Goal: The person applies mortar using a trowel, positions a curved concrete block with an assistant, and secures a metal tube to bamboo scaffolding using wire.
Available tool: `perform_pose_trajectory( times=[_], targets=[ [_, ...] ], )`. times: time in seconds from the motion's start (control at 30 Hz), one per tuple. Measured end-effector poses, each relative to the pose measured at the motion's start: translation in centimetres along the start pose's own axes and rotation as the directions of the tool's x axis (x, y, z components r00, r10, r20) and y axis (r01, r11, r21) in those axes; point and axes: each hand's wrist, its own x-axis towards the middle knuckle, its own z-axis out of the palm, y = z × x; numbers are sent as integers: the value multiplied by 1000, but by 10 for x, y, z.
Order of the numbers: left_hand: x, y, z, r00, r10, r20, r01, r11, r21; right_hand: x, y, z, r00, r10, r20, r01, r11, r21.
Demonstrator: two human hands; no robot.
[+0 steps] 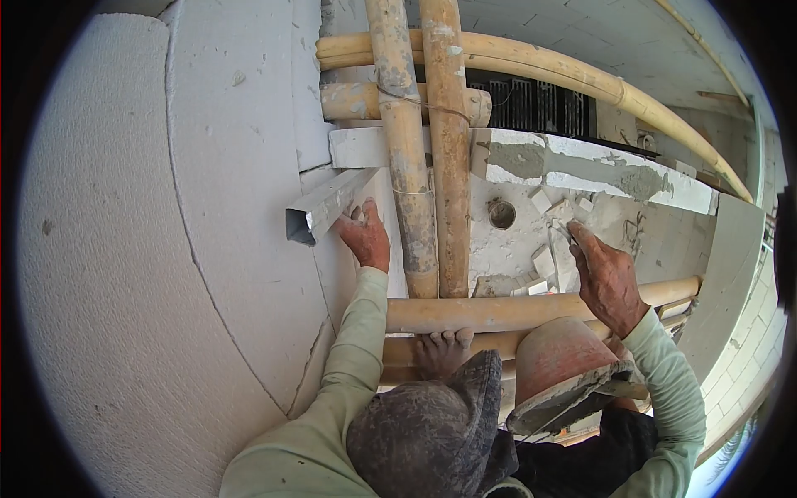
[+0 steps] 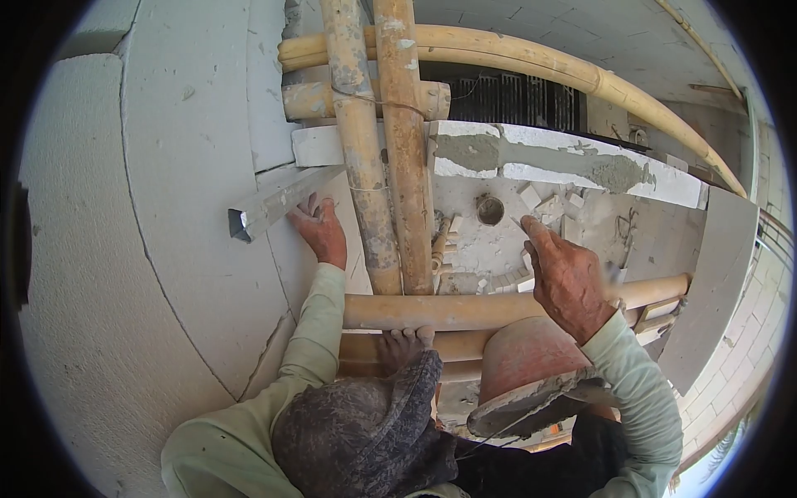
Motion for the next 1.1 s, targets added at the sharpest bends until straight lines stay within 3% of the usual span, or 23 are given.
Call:
perform_pose_trajectory(
  times=[0.07,0.13,0.23,0.37,0.43,0.57,0.7,0.8,0.87,0.93,1.1],
  targets=[
    [-2,-11,0,997,-44,-60,41,998,-58,-4,-2,-7,999,40,21,-41,999,18],
    [-5,-7,-3,975,-211,66,210,977,25,-9,-3,-14,997,68,39,-69,997,42],
    [-11,-1,5,929,-333,163,346,936,-59,-15,-6,-24,991,119,66,-125,989,83],
    [-19,15,7,928,-249,279,260,966,-4,-19,-10,-30,982,170,86,-184,964,193],
    [-22,11,10,937,-108,331,95,994,54,-22,-10,-30,979,180,94,-197,953,228],
    [-24,20,13,922,-171,346,168,985,39,-25,-13,-31,969,205,139,-239,923,303],
    [-30,20,15,917,-156,367,131,987,92,-33,-13,-36,949,268,168,-311,889,337],
    [-35,13,17,897,-157,414,158,987,32,-40,-7,-40,938,281,203,-337,877,342],
    [-35,8,16,902,-122,415,91,991,93,-46,1,-38,946,276,171,-321,869,376],
    [-38,4,17,906,-75,416,5,986,166,-51,7,-40,913,352,206,-404,845,351],
    [-40,12,19,885,-107,454,21,981,190,-65,14,-38,924,324,201,-371,885,282]
  ],
)
